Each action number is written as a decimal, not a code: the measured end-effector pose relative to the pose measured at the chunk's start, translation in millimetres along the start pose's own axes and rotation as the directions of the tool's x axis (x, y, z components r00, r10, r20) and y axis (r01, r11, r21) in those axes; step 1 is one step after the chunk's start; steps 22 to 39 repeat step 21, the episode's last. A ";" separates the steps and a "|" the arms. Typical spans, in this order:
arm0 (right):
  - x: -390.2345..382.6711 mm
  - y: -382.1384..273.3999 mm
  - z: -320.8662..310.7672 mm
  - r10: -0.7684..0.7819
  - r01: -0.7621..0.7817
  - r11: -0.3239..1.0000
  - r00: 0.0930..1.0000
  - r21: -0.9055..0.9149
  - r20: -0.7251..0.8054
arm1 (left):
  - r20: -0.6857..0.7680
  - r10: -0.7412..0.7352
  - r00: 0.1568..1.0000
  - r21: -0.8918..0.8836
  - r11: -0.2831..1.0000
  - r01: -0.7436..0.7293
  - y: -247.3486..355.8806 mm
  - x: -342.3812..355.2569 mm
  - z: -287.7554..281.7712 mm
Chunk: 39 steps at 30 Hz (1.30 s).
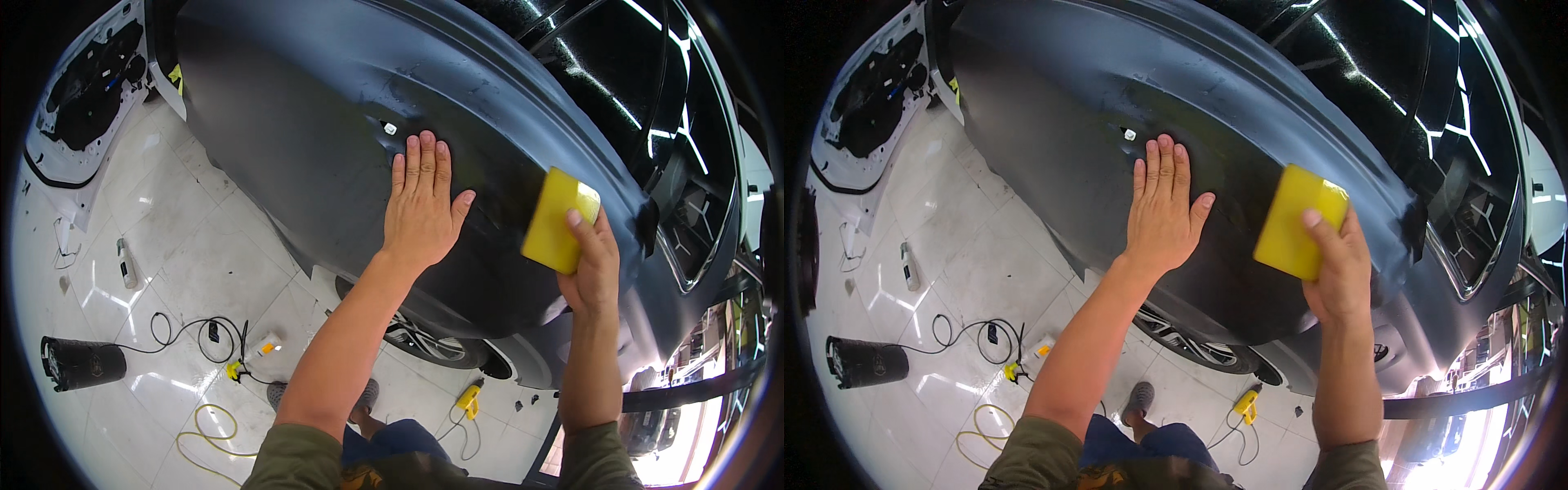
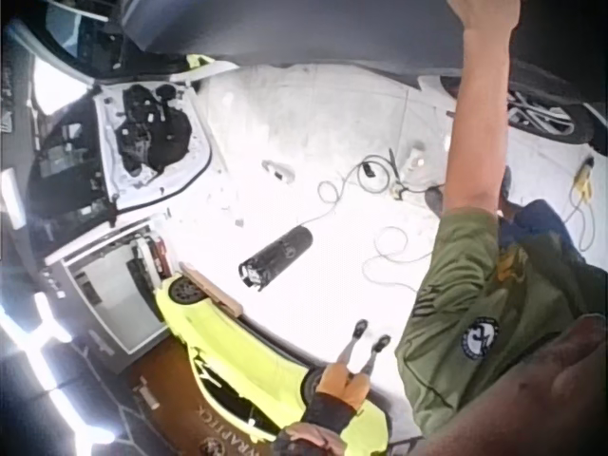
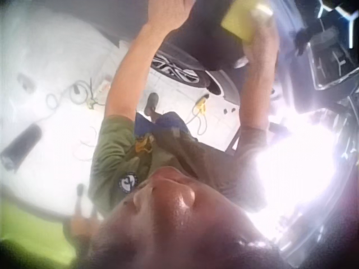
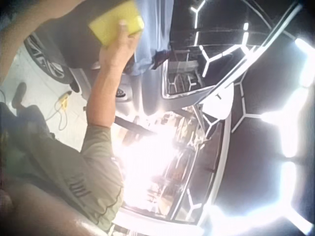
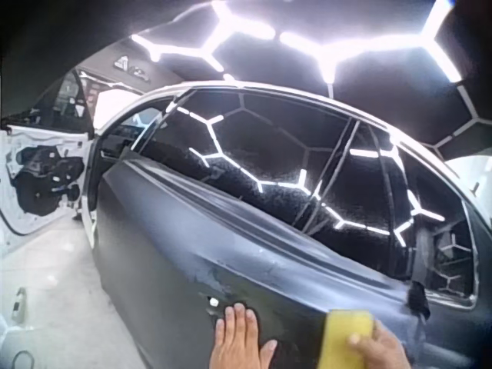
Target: The person applies a matte vinyl wrap to a car's rear bumper. They use a squeegee to smooth the film, a heat gun to stretch and conform it to curves, and a knife to trim excess material around the edges.
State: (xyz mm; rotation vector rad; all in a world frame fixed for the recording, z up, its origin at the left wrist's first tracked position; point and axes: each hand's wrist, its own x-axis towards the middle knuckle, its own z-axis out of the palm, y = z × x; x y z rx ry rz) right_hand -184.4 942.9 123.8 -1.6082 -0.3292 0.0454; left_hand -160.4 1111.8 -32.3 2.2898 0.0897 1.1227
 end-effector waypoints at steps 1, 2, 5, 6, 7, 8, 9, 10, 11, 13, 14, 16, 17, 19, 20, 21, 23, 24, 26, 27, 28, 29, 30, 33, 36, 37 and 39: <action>-2.6 3.2 19.7 -0.022 0.021 0.998 1.000 -0.059 -0.010 | 0.028 -0.002 1.000 0.015 1.000 0.001 -6.7 -1.4 -3.8; -0.6 -0.7 23.8 -0.161 0.173 0.923 0.985 -0.343 0.065 | 0.047 -0.003 0.999 0.002 1.000 0.003 -5.7 -1.1 -5.3; 22.5 -16.7 46.2 -0.385 0.438 0.504 0.886 -0.745 0.261 | 0.074 0.029 0.997 0.024 0.999 -0.030 -6.3 -13.5 -7.8; 34.5 -18.1 54.7 -0.436 0.483 0.428 0.851 -0.764 0.293 | 0.084 0.047 0.995 0.035 0.998 -0.050 -6.4 -17.2 -6.1; 46.5 -18.0 62.2 -0.479 0.518 0.342 0.814 -0.784 0.328 | 0.072 0.045 0.996 0.022 0.999 -0.047 -7.4 -16.8 -4.5; 53.3 -13.7 67.2 -0.507 0.543 0.263 0.781 -0.797 0.365 | 0.087 0.053 0.995 0.008 0.999 -0.054 -8.8 -17.3 -7.0; 56.9 -8.1 72.1 -0.485 0.544 0.246 0.785 -0.802 0.384 | 0.102 0.060 0.993 -0.005 0.998 -0.060 -11.7 -16.3 -10.0; 60.8 -4.8 78.1 -0.474 0.550 0.224 0.783 -0.804 0.404 | 0.105 0.075 0.992 -0.014 0.997 -0.074 -14.5 -12.2 -12.7; 64.5 -3.1 82.4 -0.461 0.557 0.202 0.780 -0.806 0.423 | 0.094 0.079 0.992 -0.017 0.997 -0.078 -15.3 -10.6 -12.5; 69.6 -2.8 86.7 -0.448 0.511 0.168 0.801 -0.843 0.396 | 0.082 0.085 0.993 -0.019 0.996 -0.084 -15.2 -11.8 -13.7; 69.0 -1.9 88.7 -0.439 0.486 0.156 0.814 -0.860 0.380 | 0.087 0.098 0.991 -0.017 0.995 -0.097 -16.5 -12.5 -14.4; 66.2 -2.5 94.1 -0.383 0.433 0.112 0.849 -0.895 0.363 | 0.096 0.136 0.986 -0.010 0.991 -0.135 -20.5 -8.7 -17.7; 64.4 -4.3 96.2 -0.360 0.406 0.090 0.865 -0.910 0.350 | 0.139 0.160 0.977 0.004 0.987 -0.162 -23.4 -8.3 -22.6; 58.3 -1.7 80.0 -0.405 0.440 0.357 0.868 -0.824 0.287 | 0.218 0.216 0.952 0.028 0.973 -0.228 -32.1 -4.5 -31.8; 56.3 2.8 71.4 -0.432 0.462 0.488 0.865 -0.741 0.255 | 0.232 0.272 0.934 0.031 0.957 -0.287 -42.3 -2.0 -33.8; 61.4 4.3 69.7 -0.448 0.465 0.499 0.861 -0.731 0.242 | 0.246 0.325 0.913 0.035 0.938 -0.344 -53.7 -2.0 -35.2; 61.4 4.3 69.7 -0.448 0.465 0.499 0.861 -0.731 0.242 | 0.246 0.325 0.913 0.035 0.938 -0.344 -53.7 -2.0 -35.2; 61.4 4.3 69.7 -0.448 0.465 0.499 0.861 -0.731 0.242 | 0.246 0.325 0.913 0.035 0.938 -0.344 -53.7 -2.0 -35.2; 61.4 4.3 69.7 -0.448 0.465 0.499 0.861 -0.731 0.242 | 0.246 0.325 0.913 0.035 0.938 -0.344 -53.7 -2.0 -35.2; 61.4 4.3 69.7 -0.448 0.465 0.499 0.861 -0.731 0.242 | 0.246 0.325 0.913 0.035 0.938 -0.344 -53.7 -2.0 -35.2; 61.4 4.3 69.7 -0.448 0.465 0.499 0.861 -0.731 0.242 | 0.246 0.325 0.913 0.035 0.938 -0.344 -53.7 -2.0 -35.2; 61.4 4.3 69.7 -0.448 0.465 0.499 0.861 -0.731 0.242 | 0.246 0.325 0.913 0.035 0.938 -0.344 -53.7 -2.0 -35.2; 61.4 4.3 69.7 -0.448 0.465 0.499 0.861 -0.731 0.242 | 0.246 0.325 0.913 0.035 0.938 -0.344 -53.7 -2.0 -35.2; 61.4 4.3 69.7 -0.448 0.465 0.499 0.861 -0.731 0.242 | 0.246 0.325 0.913 0.035 0.938 -0.344 -53.7 -2.0 -35.2; 61.4 4.3 69.7 -0.448 0.465 0.499 0.861 -0.731 0.242 | 0.246 0.325 0.913 0.035 0.938 -0.344 -53.7 -2.0 -35.2; 61.4 4.3 69.7 -0.448 0.465 0.499 0.861 -0.731 0.242 | 0.246 0.325 0.913 0.035 0.938 -0.344 -53.7 -2.0 -35.2; 61.4 4.3 69.7 -0.448 0.465 0.499 0.861 -0.731 0.242 | 0.246 0.325 0.913 0.035 0.938 -0.344 -53.7 -2.0 -35.2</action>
